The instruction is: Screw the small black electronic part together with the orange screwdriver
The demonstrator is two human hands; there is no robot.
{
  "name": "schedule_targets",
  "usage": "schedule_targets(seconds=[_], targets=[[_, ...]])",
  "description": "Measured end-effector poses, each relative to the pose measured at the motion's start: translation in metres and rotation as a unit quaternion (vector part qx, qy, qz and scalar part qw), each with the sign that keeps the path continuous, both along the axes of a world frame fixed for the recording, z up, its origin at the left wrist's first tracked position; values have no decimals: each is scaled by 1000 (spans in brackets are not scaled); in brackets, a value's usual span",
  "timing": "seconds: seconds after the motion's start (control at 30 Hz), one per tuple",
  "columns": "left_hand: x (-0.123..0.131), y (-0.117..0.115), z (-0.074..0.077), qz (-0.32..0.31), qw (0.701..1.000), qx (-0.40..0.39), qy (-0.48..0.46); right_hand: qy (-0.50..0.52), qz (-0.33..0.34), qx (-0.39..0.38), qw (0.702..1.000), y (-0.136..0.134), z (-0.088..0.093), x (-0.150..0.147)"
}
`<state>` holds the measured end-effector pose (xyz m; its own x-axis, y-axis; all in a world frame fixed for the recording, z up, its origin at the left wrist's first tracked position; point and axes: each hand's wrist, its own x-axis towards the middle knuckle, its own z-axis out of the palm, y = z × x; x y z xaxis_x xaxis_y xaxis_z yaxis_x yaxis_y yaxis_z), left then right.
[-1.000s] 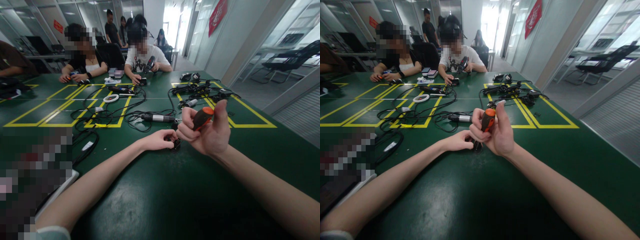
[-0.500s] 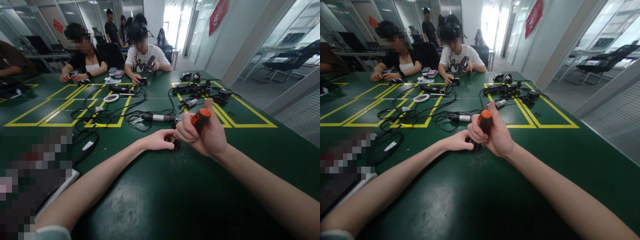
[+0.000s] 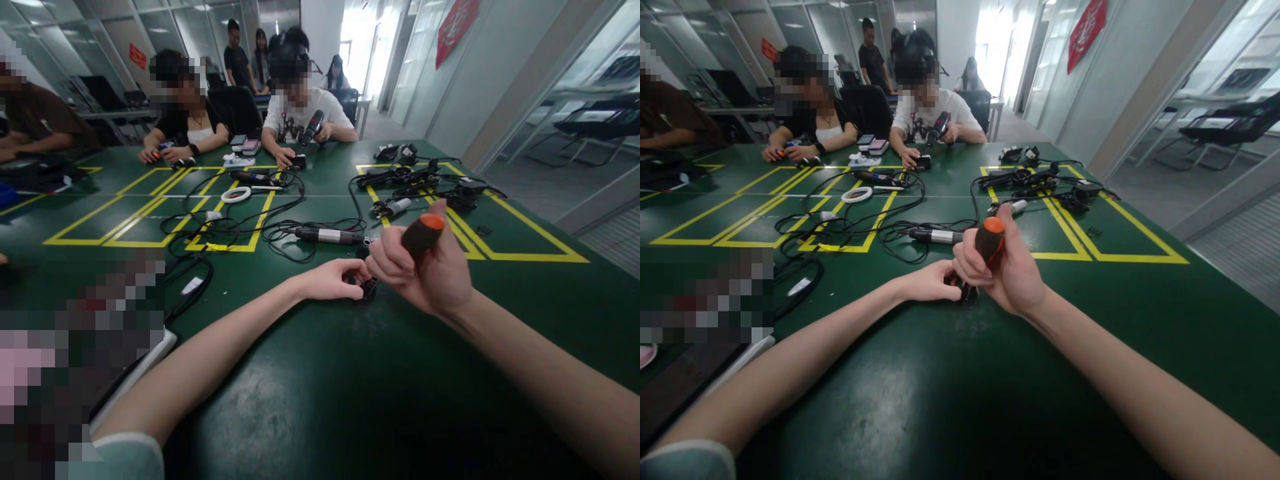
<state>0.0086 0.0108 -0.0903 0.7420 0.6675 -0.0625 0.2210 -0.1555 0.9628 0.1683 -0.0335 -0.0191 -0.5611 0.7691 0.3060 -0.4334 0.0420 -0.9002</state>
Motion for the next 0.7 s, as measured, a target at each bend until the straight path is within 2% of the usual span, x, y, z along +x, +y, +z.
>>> schedule_targets(seconds=[0.3, 0.53, 0.7], targets=[[0, 0, 1, -2, 1000, 4, -6, 43, 6, -11, 999, -4, -4, -2], [-1, 0, -2, 3, 1000, -3, -11, 23, 41, -28, 999, -4, -3, -2], [0, -1, 0, 5, 1000, -9, -11, 33, 30, -28, 999, -1, -3, 1]])
